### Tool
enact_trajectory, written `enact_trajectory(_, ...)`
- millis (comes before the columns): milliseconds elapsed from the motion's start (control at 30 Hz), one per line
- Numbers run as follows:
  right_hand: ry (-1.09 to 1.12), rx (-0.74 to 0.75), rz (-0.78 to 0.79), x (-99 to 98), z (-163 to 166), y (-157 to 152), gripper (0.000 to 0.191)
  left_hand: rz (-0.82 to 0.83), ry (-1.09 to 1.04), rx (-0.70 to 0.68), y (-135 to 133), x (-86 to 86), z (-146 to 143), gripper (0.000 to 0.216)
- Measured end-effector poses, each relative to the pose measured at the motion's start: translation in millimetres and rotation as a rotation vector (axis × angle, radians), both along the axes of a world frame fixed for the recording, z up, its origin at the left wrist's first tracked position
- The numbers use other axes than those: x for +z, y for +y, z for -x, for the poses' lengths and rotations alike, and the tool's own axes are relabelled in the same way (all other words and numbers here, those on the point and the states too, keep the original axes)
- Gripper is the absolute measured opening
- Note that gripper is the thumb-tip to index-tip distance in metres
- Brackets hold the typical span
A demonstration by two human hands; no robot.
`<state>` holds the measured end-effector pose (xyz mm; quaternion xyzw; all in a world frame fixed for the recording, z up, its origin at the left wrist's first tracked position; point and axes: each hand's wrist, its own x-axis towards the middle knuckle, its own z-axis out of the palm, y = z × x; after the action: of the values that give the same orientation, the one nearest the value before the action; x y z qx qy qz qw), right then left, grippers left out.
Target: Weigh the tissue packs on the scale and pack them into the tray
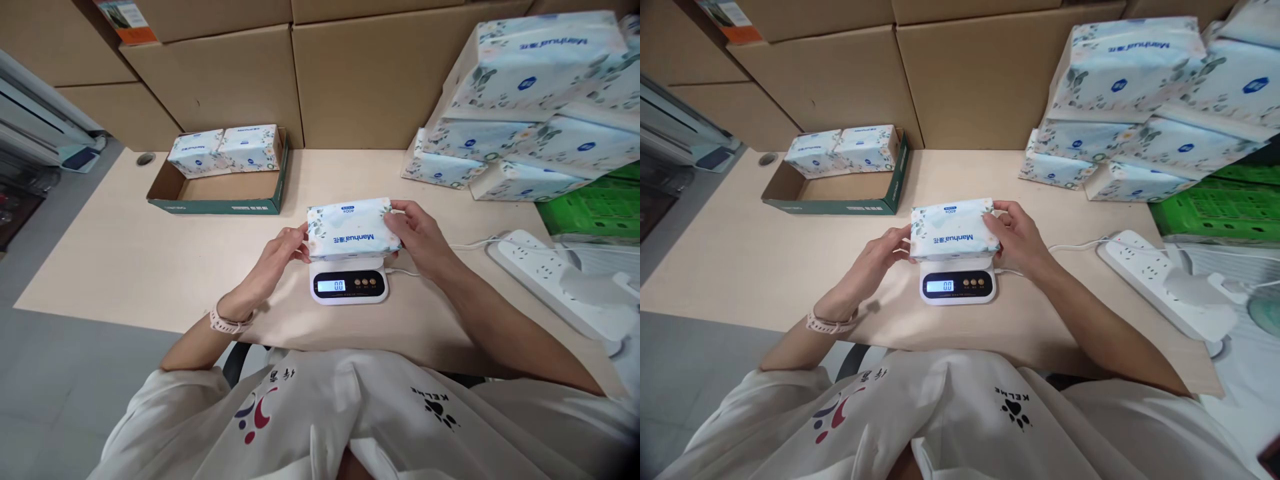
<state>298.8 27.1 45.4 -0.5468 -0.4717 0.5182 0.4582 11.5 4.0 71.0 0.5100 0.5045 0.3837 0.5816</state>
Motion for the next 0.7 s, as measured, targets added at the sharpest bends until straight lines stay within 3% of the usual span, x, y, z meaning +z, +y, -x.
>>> enact_trajectory(67,-0.019,-0.099,-0.069,-7.4,-1,-1,0.055,-0.048,0.037,0.042,3,-8.9,3,0.049)
enact_trajectory(200,-0.092,-0.423,-0.363,-31.0,-5,-7,0.045,-0.223,0.003,0.154,8,-31.3,8,0.061)
enact_trajectory(300,-0.121,-0.55,-0.577,-50.1,-8,-10,0.048,-0.319,-0.104,0.098,6,-46.0,11,0.072)
enact_trajectory(433,-0.171,-0.551,-0.757,-66.6,-11,-11,0.052,-0.37,-0.154,-0.021,0,-53.7,13,0.071)
enact_trajectory(700,-0.351,-0.469,-0.961,-73.7,-18,-15,0.056,-0.369,-0.163,-0.065,-3,-57.2,13,0.073)
